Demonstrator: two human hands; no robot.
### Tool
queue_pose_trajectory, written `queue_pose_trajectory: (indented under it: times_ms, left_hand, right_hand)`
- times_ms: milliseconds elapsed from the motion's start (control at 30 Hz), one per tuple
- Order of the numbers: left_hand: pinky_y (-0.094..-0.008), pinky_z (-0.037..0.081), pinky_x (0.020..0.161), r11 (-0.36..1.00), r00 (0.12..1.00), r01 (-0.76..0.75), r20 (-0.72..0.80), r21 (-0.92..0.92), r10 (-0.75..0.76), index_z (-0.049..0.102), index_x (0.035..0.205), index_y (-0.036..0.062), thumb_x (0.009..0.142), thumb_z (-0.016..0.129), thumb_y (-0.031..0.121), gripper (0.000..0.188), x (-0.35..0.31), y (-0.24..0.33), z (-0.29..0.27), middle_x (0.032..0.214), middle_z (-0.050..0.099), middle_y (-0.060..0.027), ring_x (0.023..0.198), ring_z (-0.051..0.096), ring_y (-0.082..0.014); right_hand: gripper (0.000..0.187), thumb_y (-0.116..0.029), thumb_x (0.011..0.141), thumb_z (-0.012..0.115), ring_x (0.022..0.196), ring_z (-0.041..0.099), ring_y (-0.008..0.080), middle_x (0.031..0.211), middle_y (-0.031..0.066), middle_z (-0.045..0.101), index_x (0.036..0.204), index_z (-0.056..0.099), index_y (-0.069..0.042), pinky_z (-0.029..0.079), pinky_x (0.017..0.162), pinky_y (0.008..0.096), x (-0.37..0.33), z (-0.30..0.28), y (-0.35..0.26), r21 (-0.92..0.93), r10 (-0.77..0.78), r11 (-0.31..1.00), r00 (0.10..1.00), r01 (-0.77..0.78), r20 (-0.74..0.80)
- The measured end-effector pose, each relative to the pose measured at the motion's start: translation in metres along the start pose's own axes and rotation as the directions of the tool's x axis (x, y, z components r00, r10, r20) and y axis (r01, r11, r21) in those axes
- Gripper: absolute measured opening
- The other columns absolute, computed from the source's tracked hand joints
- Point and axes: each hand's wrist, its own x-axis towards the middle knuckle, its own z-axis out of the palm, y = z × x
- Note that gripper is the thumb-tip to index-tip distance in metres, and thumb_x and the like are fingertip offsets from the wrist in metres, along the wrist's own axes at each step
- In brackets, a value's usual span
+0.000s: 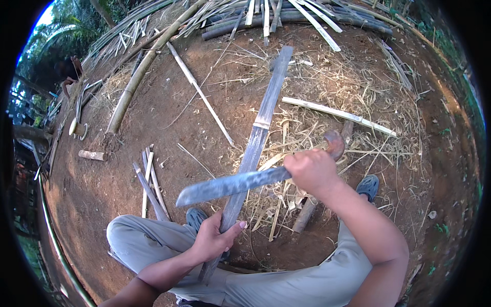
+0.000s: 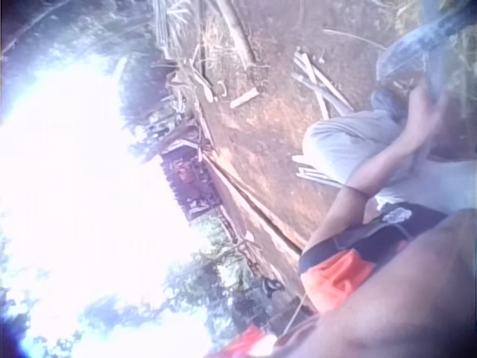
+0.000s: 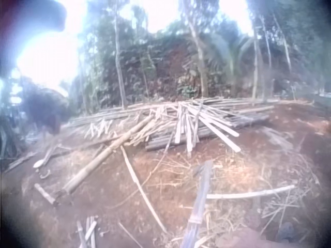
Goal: The person sits on the ground and uses a machete to shave and split a piece of bamboo. They repeatedly scrape the surface to thin the material and split it into smaller strips, occasionally inspecting the blade and the bamboo piece.
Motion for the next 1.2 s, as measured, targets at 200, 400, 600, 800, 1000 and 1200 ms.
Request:
queue_pose_trajectory:
  times_ms: [200, 400, 600, 800, 1000, 1200]
  left_hand:
    - [-0.0356, 0.044, 0.047, 0.981, 0.989, -0.107, -0.080, 0.162, 0.121, 0.055, 0.090, -0.0025, 0.092, 0.070, 0.030, 0.036, -0.002, -0.011, 0.004, 0.054, 0.056, -0.0121, 0.048, 0.058, -0.0176]
    - [-0.0383, 0.044, 0.046, 0.962, 0.975, -0.156, -0.123, 0.225, 0.187, 0.054, 0.089, -0.0027, 0.091, 0.072, 0.026, 0.034, 0.004, -0.018, 0.002, 0.056, 0.057, -0.0162, 0.048, 0.061, -0.0265]
    - [-0.0354, 0.045, 0.048, 0.948, 0.967, -0.165, -0.144, 0.273, 0.210, 0.056, 0.088, -0.0020, 0.090, 0.073, 0.025, 0.032, 0.008, -0.011, 0.000, 0.058, 0.059, -0.0130, 0.050, 0.059, -0.0200]
    - [-0.0386, 0.044, 0.044, 0.915, 0.942, -0.208, -0.182, 0.346, 0.283, 0.054, 0.086, -0.0022, 0.089, 0.074, 0.024, 0.033, 0.007, -0.004, -0.005, 0.054, 0.056, -0.0163, 0.045, 0.060, -0.0295]
    - [-0.0349, 0.041, 0.045, 0.943, 0.967, -0.114, -0.182, 0.314, 0.178, 0.054, 0.082, -0.0023, 0.086, 0.076, 0.028, 0.038, 0.003, -0.004, -0.003, 0.054, 0.055, -0.0125, 0.047, 0.055, -0.0147]
    - [-0.0395, 0.044, 0.042, 0.906, 0.941, -0.156, -0.218, 0.394, 0.258, 0.050, 0.081, -0.0018, 0.090, 0.072, 0.028, 0.038, 0.011, -0.007, -0.001, 0.051, 0.054, -0.0159, 0.043, 0.060, -0.0285]
  right_hand:
    - [0.008, 0.002, 0.078, 0.061, 0.050, 0.065, 0.0228, 0.060, 0.0110, 0.063, 0.074, 0.061, -0.005, 0.055, 0.048, 0.0371, 0.001, -0.002, 0.007, 0.000, 0.096, 0.995, 0.995, -0.096, -0.009]
    - [0.009, -0.001, 0.080, 0.057, 0.050, 0.065, 0.0243, 0.059, 0.0121, 0.062, 0.073, 0.061, -0.005, 0.054, 0.048, 0.0399, 0.012, -0.006, 0.012, -0.002, 0.270, 0.963, 0.959, -0.271, 0.088]
    - [0.007, -0.004, 0.078, 0.057, 0.052, 0.067, 0.0295, 0.058, 0.0142, 0.062, 0.071, 0.059, -0.005, 0.055, 0.051, 0.0441, 0.021, 0.002, 0.019, -0.069, 0.228, 0.971, 0.973, -0.230, -0.029]
    - [0.009, -0.004, 0.079, 0.056, 0.054, 0.067, 0.0314, 0.059, 0.0154, 0.063, 0.071, 0.060, -0.005, 0.055, 0.053, 0.0443, 0.024, 0.004, 0.008, -0.040, 0.204, 0.978, 0.979, -0.204, 0.009]
    - [0.008, -0.004, 0.081, 0.057, 0.056, 0.068, 0.0316, 0.060, 0.0142, 0.064, 0.075, 0.063, -0.005, 0.056, 0.054, 0.0441, 0.018, 0.008, -0.005, -0.088, 0.010, 0.996, 0.997, -0.003, 0.075]
    - [0.010, -0.003, 0.081, 0.056, 0.058, 0.070, 0.0282, 0.060, 0.0149, 0.064, 0.074, 0.062, -0.005, 0.056, 0.052, 0.0436, 0.018, 0.011, -0.007, -0.109, 0.088, 0.991, 0.987, -0.074, 0.131]
